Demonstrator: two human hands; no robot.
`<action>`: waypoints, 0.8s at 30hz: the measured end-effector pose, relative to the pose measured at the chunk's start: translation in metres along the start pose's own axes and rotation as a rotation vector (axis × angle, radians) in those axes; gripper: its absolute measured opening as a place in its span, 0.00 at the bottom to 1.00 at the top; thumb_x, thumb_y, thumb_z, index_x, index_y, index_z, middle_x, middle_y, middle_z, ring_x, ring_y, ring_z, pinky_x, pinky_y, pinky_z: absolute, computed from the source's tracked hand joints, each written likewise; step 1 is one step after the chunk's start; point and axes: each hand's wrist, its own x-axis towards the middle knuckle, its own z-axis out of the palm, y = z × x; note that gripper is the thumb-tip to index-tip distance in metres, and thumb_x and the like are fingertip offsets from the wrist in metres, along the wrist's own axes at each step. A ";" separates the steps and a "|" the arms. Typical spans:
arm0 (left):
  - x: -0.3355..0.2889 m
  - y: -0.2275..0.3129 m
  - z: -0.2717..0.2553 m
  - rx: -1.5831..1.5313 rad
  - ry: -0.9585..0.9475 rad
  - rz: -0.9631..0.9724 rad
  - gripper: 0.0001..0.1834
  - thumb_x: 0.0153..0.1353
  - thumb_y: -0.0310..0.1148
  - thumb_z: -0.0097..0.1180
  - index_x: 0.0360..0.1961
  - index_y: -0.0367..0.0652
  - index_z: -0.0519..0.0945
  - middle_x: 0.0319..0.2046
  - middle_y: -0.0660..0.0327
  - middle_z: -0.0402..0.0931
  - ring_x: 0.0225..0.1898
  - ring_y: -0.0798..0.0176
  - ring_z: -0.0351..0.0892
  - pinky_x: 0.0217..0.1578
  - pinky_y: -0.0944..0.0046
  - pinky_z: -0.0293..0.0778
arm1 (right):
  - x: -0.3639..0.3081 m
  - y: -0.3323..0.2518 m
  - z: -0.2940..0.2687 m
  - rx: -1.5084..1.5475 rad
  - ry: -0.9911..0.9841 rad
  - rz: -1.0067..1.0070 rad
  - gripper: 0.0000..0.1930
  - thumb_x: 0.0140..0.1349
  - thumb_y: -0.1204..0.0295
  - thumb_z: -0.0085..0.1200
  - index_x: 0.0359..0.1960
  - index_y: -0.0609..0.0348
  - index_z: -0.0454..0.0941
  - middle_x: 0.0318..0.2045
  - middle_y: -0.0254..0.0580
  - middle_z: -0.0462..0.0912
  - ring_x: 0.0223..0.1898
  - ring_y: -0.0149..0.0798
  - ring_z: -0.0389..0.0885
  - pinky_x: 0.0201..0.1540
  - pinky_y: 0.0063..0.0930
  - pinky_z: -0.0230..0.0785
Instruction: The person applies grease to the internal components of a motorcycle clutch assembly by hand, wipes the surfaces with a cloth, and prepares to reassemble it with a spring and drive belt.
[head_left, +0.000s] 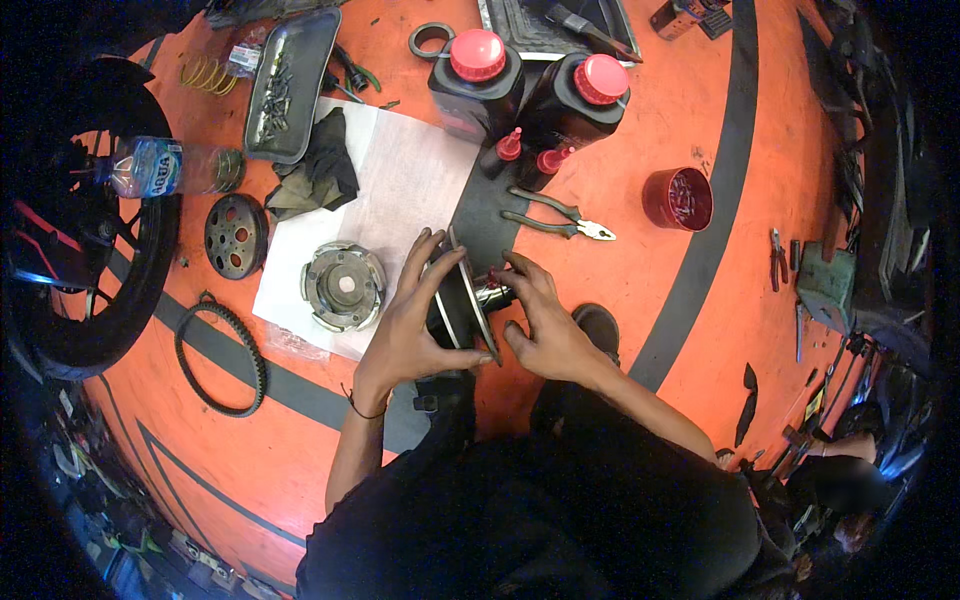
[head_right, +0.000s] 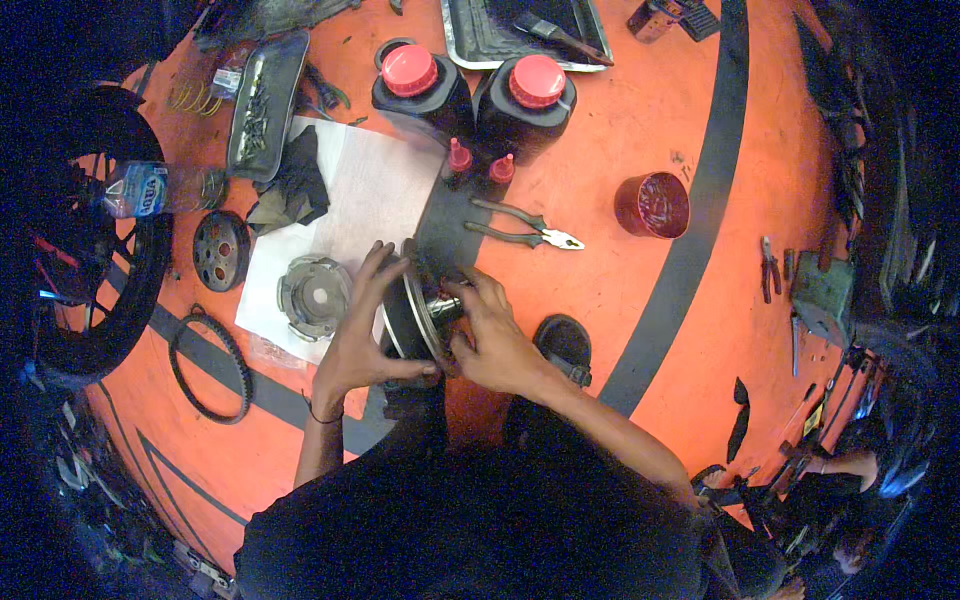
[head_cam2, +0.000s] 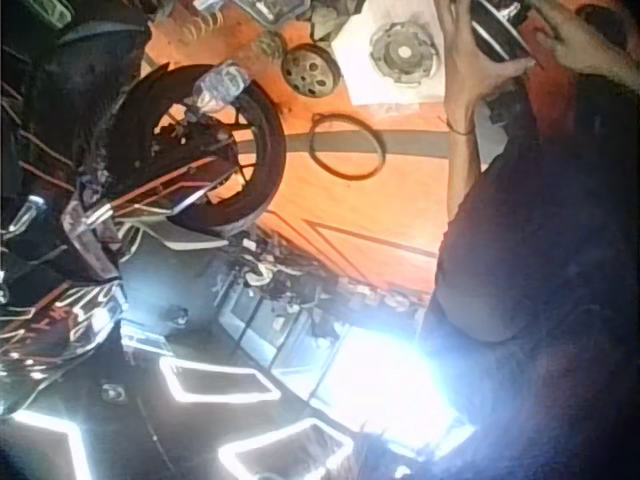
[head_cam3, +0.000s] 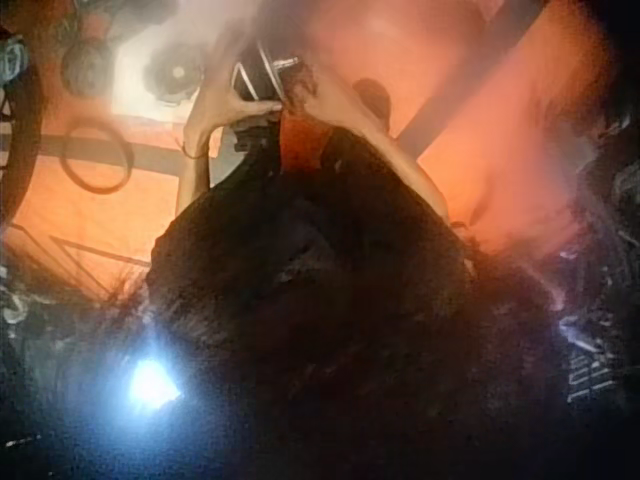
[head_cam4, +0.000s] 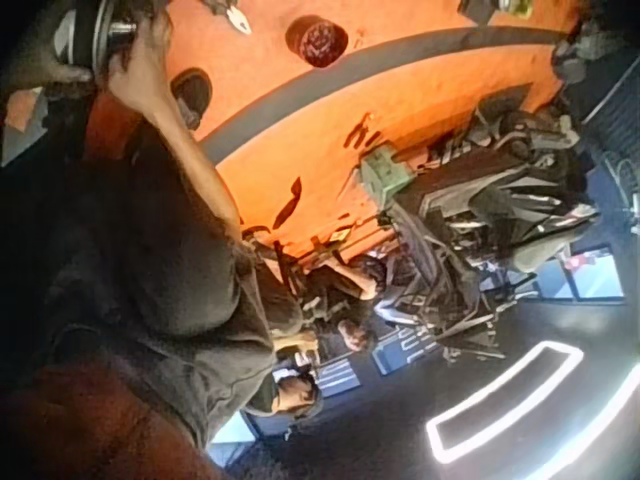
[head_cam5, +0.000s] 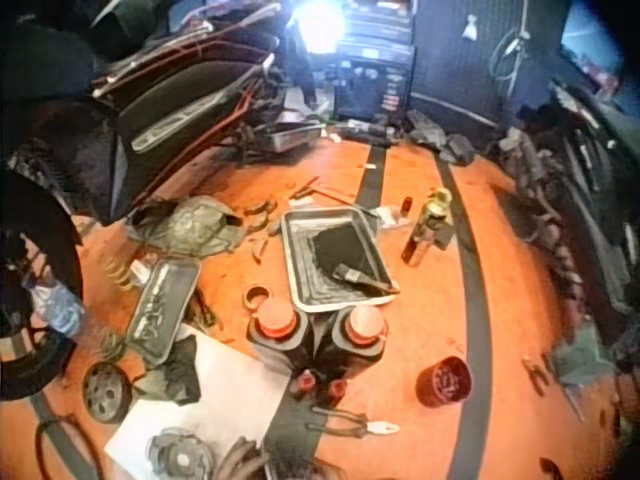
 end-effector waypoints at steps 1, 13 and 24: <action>0.000 0.000 0.000 0.003 0.000 0.003 0.65 0.24 0.47 0.82 0.68 0.45 0.63 0.73 0.47 0.49 0.75 0.43 0.43 0.71 0.45 0.50 | -0.001 -0.001 0.000 -0.021 0.005 -0.003 0.32 0.51 0.84 0.50 0.62 0.63 0.63 0.68 0.60 0.53 0.71 0.59 0.50 0.71 0.48 0.52; 0.000 -0.002 -0.001 -0.017 -0.003 0.002 0.64 0.24 0.46 0.82 0.68 0.47 0.64 0.73 0.48 0.47 0.74 0.44 0.45 0.70 0.46 0.51 | -0.003 -0.012 0.013 -0.559 -0.013 -0.102 0.32 0.58 0.75 0.49 0.65 0.73 0.59 0.68 0.64 0.54 0.70 0.61 0.51 0.69 0.62 0.47; 0.001 0.000 -0.001 0.011 -0.002 -0.020 0.65 0.23 0.46 0.82 0.69 0.46 0.63 0.73 0.49 0.49 0.75 0.45 0.44 0.71 0.46 0.51 | -0.019 -0.005 0.020 -1.034 -0.103 -0.210 0.30 0.64 0.66 0.41 0.68 0.66 0.63 0.74 0.49 0.49 0.76 0.46 0.44 0.70 0.68 0.36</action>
